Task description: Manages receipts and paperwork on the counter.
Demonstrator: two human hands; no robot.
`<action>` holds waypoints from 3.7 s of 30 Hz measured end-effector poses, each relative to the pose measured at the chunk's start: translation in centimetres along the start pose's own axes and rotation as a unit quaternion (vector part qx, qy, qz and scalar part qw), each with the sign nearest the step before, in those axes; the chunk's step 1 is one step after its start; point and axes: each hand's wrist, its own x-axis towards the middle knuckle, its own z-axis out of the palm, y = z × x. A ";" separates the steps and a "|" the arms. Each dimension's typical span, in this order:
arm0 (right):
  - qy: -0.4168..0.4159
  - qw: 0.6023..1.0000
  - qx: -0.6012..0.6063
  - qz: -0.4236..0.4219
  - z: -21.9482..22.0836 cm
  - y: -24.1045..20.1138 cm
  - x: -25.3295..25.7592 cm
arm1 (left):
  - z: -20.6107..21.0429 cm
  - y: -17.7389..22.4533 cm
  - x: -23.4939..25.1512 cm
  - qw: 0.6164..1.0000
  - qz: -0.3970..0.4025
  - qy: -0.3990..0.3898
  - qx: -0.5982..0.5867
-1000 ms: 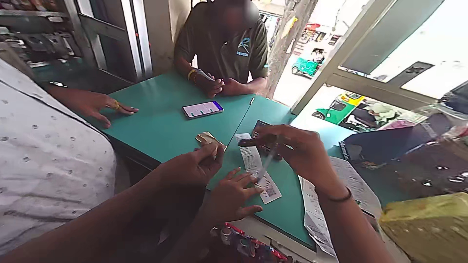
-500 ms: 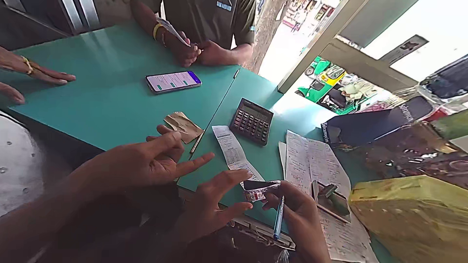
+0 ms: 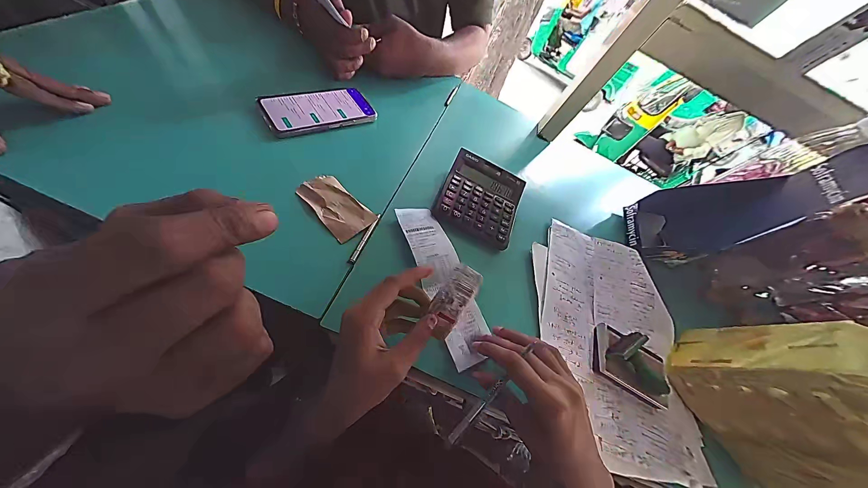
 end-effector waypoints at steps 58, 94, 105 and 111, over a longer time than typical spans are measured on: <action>0.090 0.881 0.412 0.214 -1.0 0.7 -3.9 | 8.5 -9.6 4.5 0.904 0.277 0.166 0.281; 0.151 0.885 0.434 0.082 -3.3 5.9 -3.4 | 9.1 -9.6 4.2 0.891 0.249 0.265 0.272; 0.181 0.892 0.412 0.051 -4.5 5.7 -3.3 | 8.9 -9.5 4.2 0.894 0.232 0.264 0.277; 0.147 0.905 0.393 0.068 -5.2 5.4 -3.3 | 8.8 -9.5 4.3 0.893 0.240 0.261 0.277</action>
